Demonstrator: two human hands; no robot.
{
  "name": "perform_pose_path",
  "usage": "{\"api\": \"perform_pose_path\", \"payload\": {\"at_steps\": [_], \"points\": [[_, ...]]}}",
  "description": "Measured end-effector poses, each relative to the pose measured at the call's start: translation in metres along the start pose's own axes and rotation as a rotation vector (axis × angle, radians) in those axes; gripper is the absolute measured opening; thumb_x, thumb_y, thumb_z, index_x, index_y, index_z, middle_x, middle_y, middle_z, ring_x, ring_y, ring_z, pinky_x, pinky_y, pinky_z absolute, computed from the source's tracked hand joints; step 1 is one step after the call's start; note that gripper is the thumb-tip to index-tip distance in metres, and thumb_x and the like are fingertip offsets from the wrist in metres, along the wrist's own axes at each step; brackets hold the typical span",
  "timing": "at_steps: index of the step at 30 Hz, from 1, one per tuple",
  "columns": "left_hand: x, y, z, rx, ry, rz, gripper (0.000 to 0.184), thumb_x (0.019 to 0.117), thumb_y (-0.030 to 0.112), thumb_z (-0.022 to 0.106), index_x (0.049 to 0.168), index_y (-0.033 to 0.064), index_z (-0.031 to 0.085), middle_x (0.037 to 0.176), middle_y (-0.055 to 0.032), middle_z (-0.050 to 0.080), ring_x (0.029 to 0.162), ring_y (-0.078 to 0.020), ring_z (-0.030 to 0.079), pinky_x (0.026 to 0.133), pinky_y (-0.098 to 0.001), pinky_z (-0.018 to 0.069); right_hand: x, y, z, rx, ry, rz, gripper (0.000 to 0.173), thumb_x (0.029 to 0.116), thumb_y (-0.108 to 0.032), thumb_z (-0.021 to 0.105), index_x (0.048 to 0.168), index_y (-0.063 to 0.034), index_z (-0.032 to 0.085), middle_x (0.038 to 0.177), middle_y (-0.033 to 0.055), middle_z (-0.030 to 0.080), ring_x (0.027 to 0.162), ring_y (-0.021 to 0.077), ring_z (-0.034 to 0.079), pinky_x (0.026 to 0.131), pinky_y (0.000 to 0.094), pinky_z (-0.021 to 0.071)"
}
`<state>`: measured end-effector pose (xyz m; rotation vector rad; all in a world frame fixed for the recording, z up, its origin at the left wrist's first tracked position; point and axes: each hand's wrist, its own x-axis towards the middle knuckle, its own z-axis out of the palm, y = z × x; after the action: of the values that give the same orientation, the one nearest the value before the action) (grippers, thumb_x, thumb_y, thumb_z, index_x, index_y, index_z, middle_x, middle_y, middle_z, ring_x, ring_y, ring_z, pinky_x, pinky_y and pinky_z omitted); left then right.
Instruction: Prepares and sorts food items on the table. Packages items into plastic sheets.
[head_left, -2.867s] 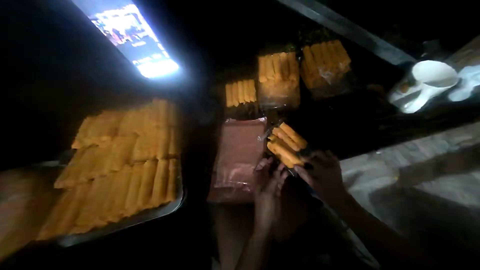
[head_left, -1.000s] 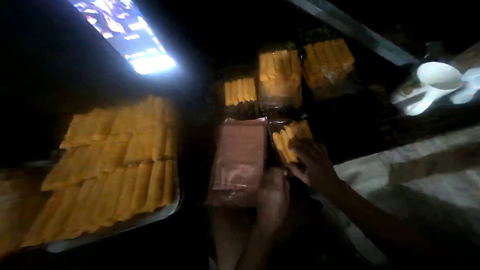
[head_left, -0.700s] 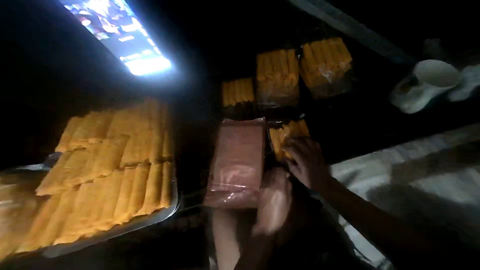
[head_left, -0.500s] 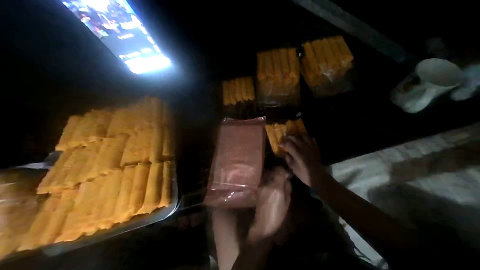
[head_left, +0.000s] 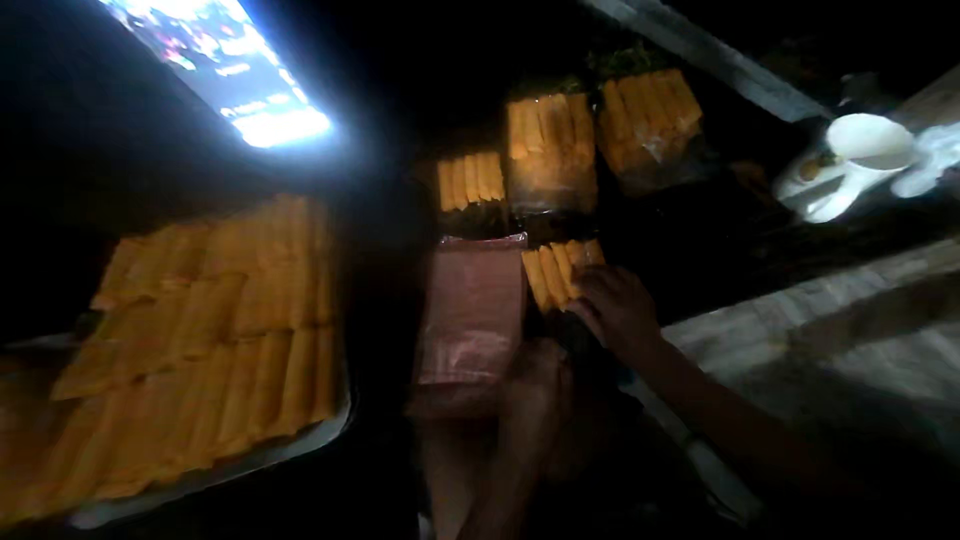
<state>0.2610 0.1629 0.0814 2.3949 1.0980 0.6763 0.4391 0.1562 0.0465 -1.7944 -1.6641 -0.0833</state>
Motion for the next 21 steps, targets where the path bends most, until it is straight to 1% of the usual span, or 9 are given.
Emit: {"api": "perform_pose_path", "payload": {"at_steps": [1,4,6,9,12,14,15,18,21], "points": [[0.0,-0.002,0.0,0.013,0.012,0.005,0.018,0.0882,0.005,0.067,0.103,-0.0051,0.071,0.094,-0.0182,0.072,0.084,-0.0286,0.073,0.077,-0.0412,0.0605,0.0,0.001,0.002,0.007,0.008,-0.018,0.028,0.0959,-0.026,0.067,0.111,-0.0039,0.074,0.117,0.0164,0.072,0.111,0.0366,0.068,0.092,0.0544,0.0554],[-0.001,-0.004,-0.003,0.035,-0.035,-0.023,0.02,0.0899,0.005,0.068,0.107,-0.0055,0.07,0.097,-0.0198,0.072,0.088,-0.0322,0.072,0.079,-0.0451,0.0601,-0.003,-0.003,-0.004,0.01,0.02,-0.028,0.027,0.0966,-0.028,0.066,0.107,-0.0054,0.076,0.115,0.0155,0.073,0.109,0.0355,0.069,0.092,0.053,0.056],[0.001,-0.006,0.0,0.079,-0.035,-0.019,0.021,0.0885,0.008,0.069,0.107,-0.003,0.071,0.099,-0.019,0.071,0.091,-0.0338,0.071,0.08,-0.0471,0.0595,-0.011,-0.006,-0.012,-0.013,0.009,0.022,0.021,0.0954,-0.021,0.064,0.104,-0.0059,0.076,0.112,0.0157,0.073,0.105,0.0358,0.069,0.09,0.0522,0.0563],[0.011,0.0,0.011,0.143,0.034,0.049,0.028,0.0809,0.01,0.073,0.106,-0.0018,0.071,0.103,-0.0215,0.07,0.098,-0.0401,0.068,0.082,-0.0514,0.0569,-0.025,-0.013,-0.027,-0.007,-0.036,0.141,0.021,0.09,-0.008,0.065,0.107,0.0001,0.073,0.111,0.0234,0.071,0.102,0.0428,0.069,0.087,0.0554,0.0573],[0.027,0.009,0.026,0.23,0.079,0.157,0.032,0.0853,0.022,0.074,0.107,-0.0008,0.072,0.105,-0.0216,0.071,0.099,-0.0421,0.068,0.084,-0.0539,0.0551,-0.038,-0.013,-0.029,0.017,0.008,0.188,0.025,0.086,-0.001,0.066,0.11,0.0038,0.071,0.109,0.0259,0.069,0.102,0.0429,0.069,0.086,0.0524,0.0584],[0.039,0.012,0.035,0.234,0.052,0.184,0.035,0.0892,0.028,0.074,0.108,-0.0016,0.072,0.106,-0.0225,0.071,0.1,-0.0433,0.068,0.083,-0.0566,0.0543,-0.042,-0.014,-0.029,0.013,0.012,0.211,0.025,0.0872,0.0,0.065,0.111,0.0043,0.071,0.109,0.0258,0.07,0.101,0.0421,0.069,0.087,0.0511,0.0585],[0.045,0.011,0.042,0.238,0.067,0.203,0.034,0.0885,0.026,0.074,0.106,-0.0024,0.072,0.104,-0.0229,0.071,0.098,-0.0433,0.068,0.081,-0.0566,0.0542,-0.042,-0.014,-0.03,0.014,0.008,0.223,0.025,0.0879,-0.001,0.064,0.111,0.0043,0.071,0.109,0.0256,0.07,0.101,0.042,0.069,0.086,0.0513,0.0585],[0.061,0.012,0.053,0.24,0.085,0.208,0.025,0.0875,0.011,0.072,0.106,-0.0042,0.072,0.104,-0.024,0.07,0.097,-0.0435,0.067,0.081,-0.0566,0.0533,-0.041,-0.015,-0.034,0.066,-0.035,0.276,0.026,0.0898,-0.001,0.063,0.114,0.0047,0.071,0.11,0.0256,0.07,0.103,0.0431,0.069,0.087,0.0538,0.0579],[0.072,0.01,0.057,0.252,0.098,0.153,0.024,0.0894,0.007,0.07,0.11,-0.0044,0.071,0.107,-0.0237,0.07,0.099,-0.0435,0.067,0.082,-0.0563,0.0538,-0.04,-0.017,-0.038,0.108,-0.084,0.29,0.03,0.0887,0.002,0.063,0.118,0.0055,0.07,0.113,0.0252,0.07,0.106,0.0421,0.069,0.091,0.0524,0.0571]]}}
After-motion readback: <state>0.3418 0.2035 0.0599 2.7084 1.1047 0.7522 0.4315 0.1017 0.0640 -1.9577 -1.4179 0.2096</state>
